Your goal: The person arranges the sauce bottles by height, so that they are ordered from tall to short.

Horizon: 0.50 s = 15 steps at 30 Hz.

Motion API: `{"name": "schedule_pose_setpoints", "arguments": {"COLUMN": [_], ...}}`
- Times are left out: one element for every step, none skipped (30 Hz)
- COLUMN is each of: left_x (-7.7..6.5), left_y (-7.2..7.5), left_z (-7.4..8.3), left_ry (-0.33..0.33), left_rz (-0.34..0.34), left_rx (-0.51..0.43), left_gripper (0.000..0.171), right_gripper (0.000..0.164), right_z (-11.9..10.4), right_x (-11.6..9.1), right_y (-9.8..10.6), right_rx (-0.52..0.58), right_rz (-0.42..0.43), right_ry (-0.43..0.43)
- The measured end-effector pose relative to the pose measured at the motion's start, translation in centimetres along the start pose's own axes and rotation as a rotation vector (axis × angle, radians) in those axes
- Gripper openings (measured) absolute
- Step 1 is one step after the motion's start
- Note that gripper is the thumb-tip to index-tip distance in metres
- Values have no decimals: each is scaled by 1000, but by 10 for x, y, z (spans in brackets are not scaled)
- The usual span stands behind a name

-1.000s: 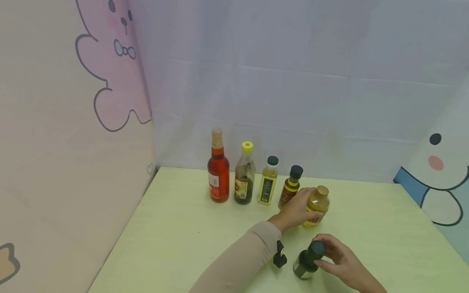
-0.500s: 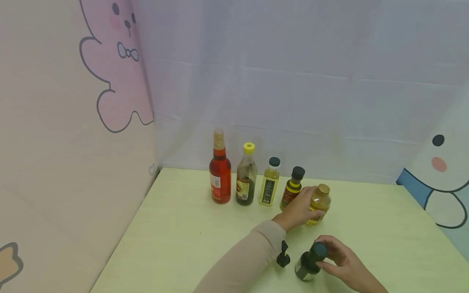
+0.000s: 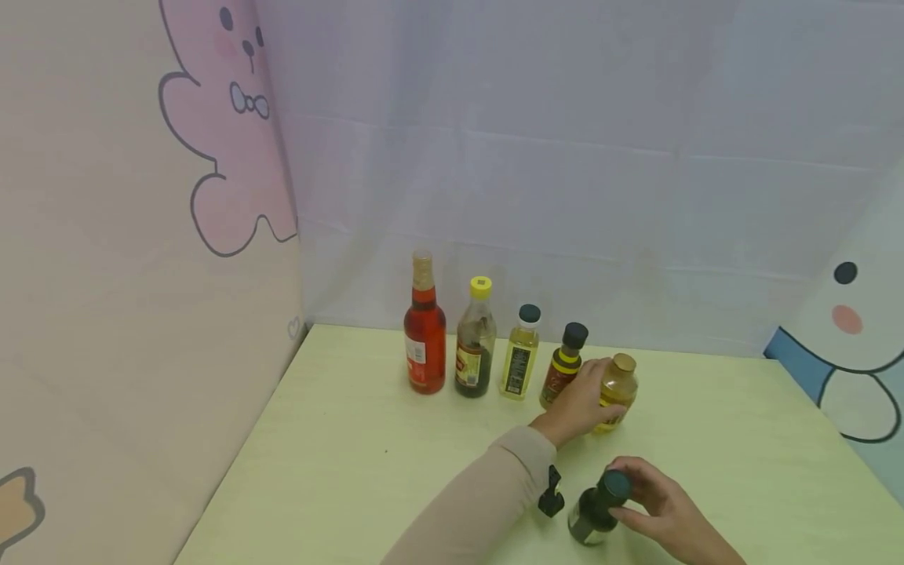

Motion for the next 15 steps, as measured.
{"name": "schedule_pose_setpoints", "arguments": {"left_x": [0, 1, 1, 1, 1, 1, 1, 1, 1, 1, 1, 2, 2, 2, 2], "left_y": [-1, -1, -2, -2, -2, -2, -2, -2, -2, -2, -2, -3, -3, -3, -3], "left_z": [0, 0, 1, 1, 2, 2, 2, 3, 3, 4, 4, 4, 5, 5, 5], "left_ry": [6, 12, 20, 25, 29, 31, 33, 34, 35, 35, 36, 36, 35, 34, 33], "left_rz": [8, 18, 24, 31, 37, 42, 46, 50, 53, 57, 58, 60, 61, 62, 62], "left_rx": [5, 9, 11, 15, 17, 18, 21, 24, 29, 32, 34, 37, 39, 37, 35], "left_gripper": [76, 76, 76, 76, 75, 75, 75, 75, 75, 75, 75, 75, 74, 74, 74], "right_gripper": [46, 46, 47, 47, 47, 47, 47, 47, 47, 46, 46, 46, 45, 45, 44], "right_z": [0, 0, 0, 0, -1, -1, -1, -2, -2, -2, -2, -3, -3, -4, -4], "right_x": [0, 0, 0, 1, 1, 1, 1, 1, 1, 1, 1, 1, 1, 1, 1], "right_y": [0, 0, -1, -1, -1, -1, -2, -2, -2, -2, -2, -2, -2, -2, -2], "right_rx": [4, 7, 8, 9, 9, 8, 4, 4, 0, -5, -7, -12, -19, -27, -39], "right_rz": [1, 1, 1, 2, 3, 4, 7, 9, 11, 15, 15, 19, 22, 26, 31], "right_ry": [11, 19, 26, 30, 32, 33, 32, 28, 24, 17, 10, 2, -6, -15, -22]}}
Point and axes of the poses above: each hand's wrist, its own x-axis towards the middle knuckle, its own y-axis out of the back of the hand, z = x × y, the point moved 1 cm from there along x, towards the middle knuckle, and after that the axes turned 11 degrees about y, right-handed, at the moved point
